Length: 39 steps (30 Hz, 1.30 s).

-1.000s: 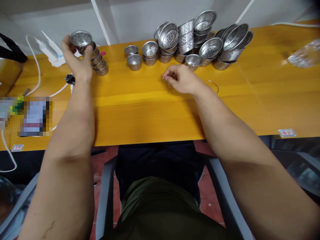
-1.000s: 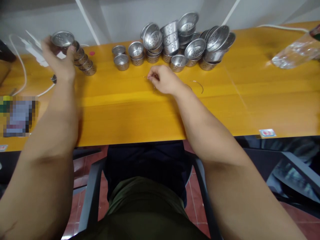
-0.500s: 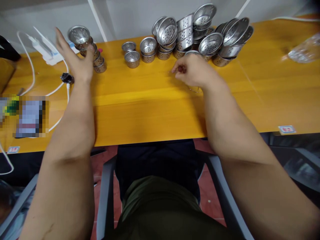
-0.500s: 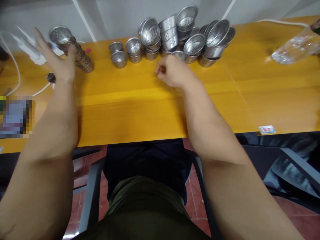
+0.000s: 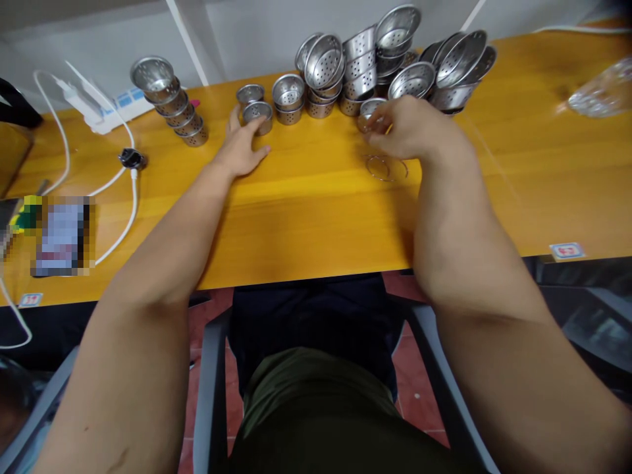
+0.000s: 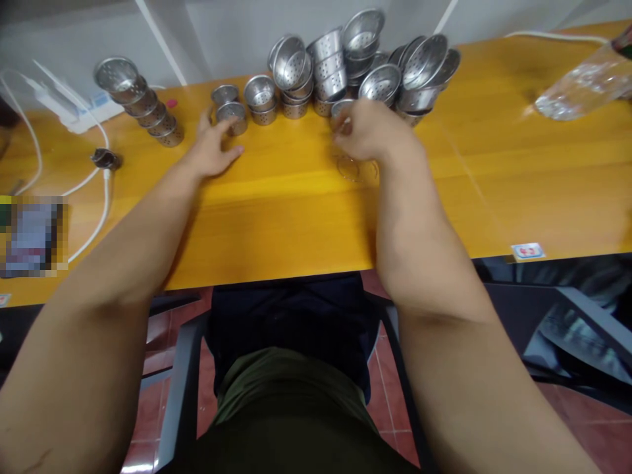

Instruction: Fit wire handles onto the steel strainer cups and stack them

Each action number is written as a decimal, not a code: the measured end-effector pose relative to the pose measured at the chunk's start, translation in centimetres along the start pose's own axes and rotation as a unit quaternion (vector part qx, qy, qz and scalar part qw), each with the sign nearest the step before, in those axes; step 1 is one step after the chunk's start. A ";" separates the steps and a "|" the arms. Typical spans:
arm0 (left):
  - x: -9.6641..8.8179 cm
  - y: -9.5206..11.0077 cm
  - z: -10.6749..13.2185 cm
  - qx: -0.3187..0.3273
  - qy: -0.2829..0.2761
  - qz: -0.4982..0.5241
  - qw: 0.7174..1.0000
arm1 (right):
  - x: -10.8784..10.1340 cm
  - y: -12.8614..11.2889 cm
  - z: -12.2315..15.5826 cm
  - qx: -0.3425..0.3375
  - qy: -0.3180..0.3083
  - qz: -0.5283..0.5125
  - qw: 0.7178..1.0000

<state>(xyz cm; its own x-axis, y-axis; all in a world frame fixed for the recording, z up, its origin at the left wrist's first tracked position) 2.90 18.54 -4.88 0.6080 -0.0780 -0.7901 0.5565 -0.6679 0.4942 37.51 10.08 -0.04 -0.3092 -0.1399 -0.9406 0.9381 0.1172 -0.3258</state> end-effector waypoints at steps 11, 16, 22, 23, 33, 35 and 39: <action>1.8 1.1 -0.2 0.039 0.011 0.094 0.995 | 2.8 -5.7 -0.8 -0.153 0.069 -0.207 0.964; 2.7 9.1 2.6 0.108 0.034 0.090 0.989 | 5.2 -7.8 -1.4 -0.175 0.067 -0.252 0.949; 4.3 9.3 3.0 0.104 0.018 0.058 0.993 | 5.6 -8.6 -1.4 -0.209 0.062 -0.249 0.943; 4.6 9.3 2.9 0.114 0.007 0.062 0.991 | 5.6 -8.6 -1.5 -0.205 0.067 -0.239 0.947; 4.5 8.2 2.0 0.082 -0.004 0.092 0.992 | 4.5 -8.4 -0.5 -0.178 0.099 -0.244 0.948; 4.3 8.0 2.3 0.066 -0.004 0.084 0.994 | 4.2 -8.5 -0.3 -0.181 0.101 -0.253 0.945; 3.9 8.3 2.8 0.033 0.001 0.048 0.998 | 4.2 -8.6 -0.5 -0.166 0.101 -0.262 0.945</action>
<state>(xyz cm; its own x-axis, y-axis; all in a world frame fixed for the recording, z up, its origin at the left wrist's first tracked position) 8.37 10.62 -4.87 0.6575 -0.1427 -0.7398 0.4571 -0.7050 0.5423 28.07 8.95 -1.27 -0.7724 -0.0784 -0.6303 0.5577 0.3913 -0.7320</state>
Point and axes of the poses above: each hand's wrist, its own z-axis away from the middle knuckle, its own x-axis out of the palm, y = z × x, the point moved 7 cm from there along -z, towards the middle knuckle, and after that the axes turned 6 degrees about -y, right-handed, at the moved point
